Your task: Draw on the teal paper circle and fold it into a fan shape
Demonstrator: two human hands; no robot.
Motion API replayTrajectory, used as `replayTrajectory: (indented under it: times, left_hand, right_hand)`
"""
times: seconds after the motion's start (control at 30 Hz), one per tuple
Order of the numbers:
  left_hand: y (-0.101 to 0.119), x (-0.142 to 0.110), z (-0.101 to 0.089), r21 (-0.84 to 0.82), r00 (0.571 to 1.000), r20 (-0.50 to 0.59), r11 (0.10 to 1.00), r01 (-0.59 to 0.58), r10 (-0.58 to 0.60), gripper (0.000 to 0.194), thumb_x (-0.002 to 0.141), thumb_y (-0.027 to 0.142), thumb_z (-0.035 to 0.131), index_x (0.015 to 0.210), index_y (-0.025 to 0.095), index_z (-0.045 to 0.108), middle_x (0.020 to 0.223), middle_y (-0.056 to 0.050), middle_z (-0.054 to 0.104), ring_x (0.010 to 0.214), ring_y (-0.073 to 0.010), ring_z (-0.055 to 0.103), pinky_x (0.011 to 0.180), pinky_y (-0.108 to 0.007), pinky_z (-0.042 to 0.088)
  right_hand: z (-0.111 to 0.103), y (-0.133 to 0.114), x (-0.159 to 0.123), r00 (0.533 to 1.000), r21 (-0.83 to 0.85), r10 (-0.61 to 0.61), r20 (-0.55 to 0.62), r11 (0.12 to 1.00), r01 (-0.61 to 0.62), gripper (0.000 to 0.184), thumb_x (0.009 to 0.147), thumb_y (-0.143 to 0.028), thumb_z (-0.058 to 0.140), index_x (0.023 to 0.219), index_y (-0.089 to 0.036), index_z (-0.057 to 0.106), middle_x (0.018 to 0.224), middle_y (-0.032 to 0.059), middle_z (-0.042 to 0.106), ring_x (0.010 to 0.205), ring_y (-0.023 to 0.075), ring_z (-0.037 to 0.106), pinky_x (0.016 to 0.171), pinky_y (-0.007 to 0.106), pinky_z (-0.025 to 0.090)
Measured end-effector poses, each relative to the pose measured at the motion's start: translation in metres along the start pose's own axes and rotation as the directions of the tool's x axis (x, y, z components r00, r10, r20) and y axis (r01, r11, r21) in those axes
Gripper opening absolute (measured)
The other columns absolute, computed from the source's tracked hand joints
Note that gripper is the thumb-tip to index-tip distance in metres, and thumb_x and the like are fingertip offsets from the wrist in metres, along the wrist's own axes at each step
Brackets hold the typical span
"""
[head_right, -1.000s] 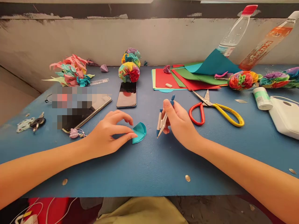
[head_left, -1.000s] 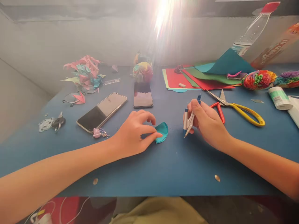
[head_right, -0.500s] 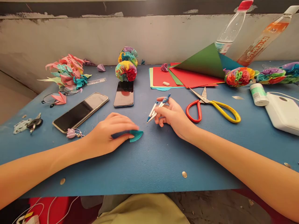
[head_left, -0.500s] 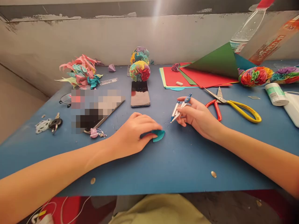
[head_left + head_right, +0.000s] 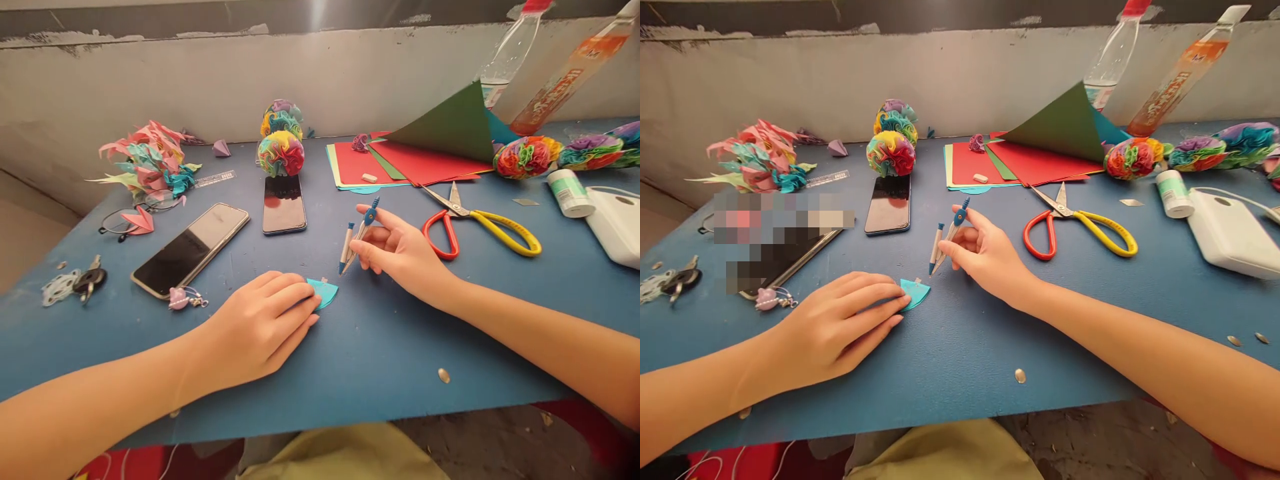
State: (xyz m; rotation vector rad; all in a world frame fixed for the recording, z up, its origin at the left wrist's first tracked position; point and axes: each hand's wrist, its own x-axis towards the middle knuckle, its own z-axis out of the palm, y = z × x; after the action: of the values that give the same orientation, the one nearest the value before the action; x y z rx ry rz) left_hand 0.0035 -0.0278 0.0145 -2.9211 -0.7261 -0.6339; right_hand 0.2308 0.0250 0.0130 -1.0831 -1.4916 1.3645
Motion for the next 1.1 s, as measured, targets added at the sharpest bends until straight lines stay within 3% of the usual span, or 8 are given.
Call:
replayTrajectory:
  times: [0.33,0.5,0.7,0.83,0.9,1.03,1.1]
  left_hand:
    - [0.001,0.002,-0.003,-0.004,0.995,-0.099,1.000,-0.021,0.020,0.006,0.081,0.009,0.060,0.078,0.011,0.064,0.077,-0.008,0.067,0.074,-0.0198,0.060,0.063,-0.033,0.048]
    - [-0.001,0.003,-0.004,-0.051,0.995,-0.095,0.999,0.003,-0.008,0.008,0.081,0.007,0.058,0.085,0.011,0.064,0.086,-0.010,0.067,0.084,-0.0207,0.061,0.071,-0.033,0.051]
    - [-0.003,0.004,-0.006,-0.088,0.991,-0.117,0.995,0.051,-0.062,0.009,0.081,0.007,0.057,0.082,0.012,0.065,0.084,-0.009,0.066,0.081,-0.0192,0.059,0.074,-0.033,0.052]
    - [-0.005,0.005,-0.005,-0.067,0.998,-0.037,0.997,0.040,-0.043,0.019,0.085,0.011,0.054,0.100,0.012,0.065,0.102,-0.010,0.068,0.098,-0.0233,0.059,0.084,-0.037,0.050]
    - [-0.006,0.005,-0.004,-0.051,0.997,0.034,0.997,0.066,-0.064,0.027,0.089,0.014,0.050,0.112,0.013,0.062,0.114,-0.010,0.066,0.110,-0.0252,0.056,0.091,-0.040,0.047]
    - [-0.009,0.005,-0.003,-0.030,0.977,0.198,0.996,0.089,-0.081,0.035,0.095,0.024,0.042,0.128,0.017,0.053,0.135,-0.007,0.053,0.126,-0.0271,0.046,0.101,-0.044,0.039]
    - [-0.010,0.004,-0.003,-0.020,0.961,0.264,0.996,0.086,-0.078,0.038,0.097,0.029,0.038,0.133,0.019,0.048,0.141,-0.006,0.046,0.131,-0.0269,0.042,0.103,-0.045,0.036]
  right_hand:
    - [-0.005,0.006,0.003,0.998,0.033,0.013,0.063,0.999,-0.015,0.059,0.075,-0.021,0.063,0.128,-0.018,0.036,0.077,-0.0007,0.055,0.059,0.0100,0.053,0.041,0.020,0.040]
    - [-0.004,0.005,0.002,0.998,0.018,-0.001,0.061,1.000,0.000,0.057,0.076,-0.023,0.062,0.127,-0.021,0.037,0.078,-0.0005,0.054,0.060,0.0106,0.052,0.043,0.022,0.040]
    - [-0.005,0.004,0.000,0.999,-0.055,-0.032,-0.010,0.998,0.031,0.058,0.078,-0.026,0.058,0.132,-0.021,0.039,0.076,-0.0007,0.052,0.057,0.0109,0.047,0.046,0.025,0.039]
    - [-0.007,0.005,-0.002,0.989,-0.306,-0.131,-0.072,0.947,0.103,0.051,0.080,-0.026,0.057,0.130,-0.020,0.047,0.075,-0.0001,0.050,0.060,0.0116,0.046,0.055,0.028,0.043]
    - [-0.008,0.005,-0.001,0.990,-0.350,-0.119,-0.070,0.933,0.087,0.052,0.080,-0.027,0.058,0.130,-0.017,0.048,0.076,0.0009,0.053,0.061,0.0122,0.048,0.057,0.029,0.044]
    - [-0.011,0.001,0.003,0.999,-0.164,0.033,-0.025,0.986,-0.037,0.060,0.077,-0.034,0.064,0.131,-0.014,0.047,0.079,0.0028,0.060,0.063,0.0127,0.053,0.056,0.027,0.045]
    - [-0.013,0.000,0.006,0.999,-0.133,0.044,-0.022,0.990,-0.047,0.055,0.077,-0.036,0.065,0.126,-0.015,0.052,0.080,0.0031,0.062,0.063,0.0124,0.054,0.056,0.027,0.045]
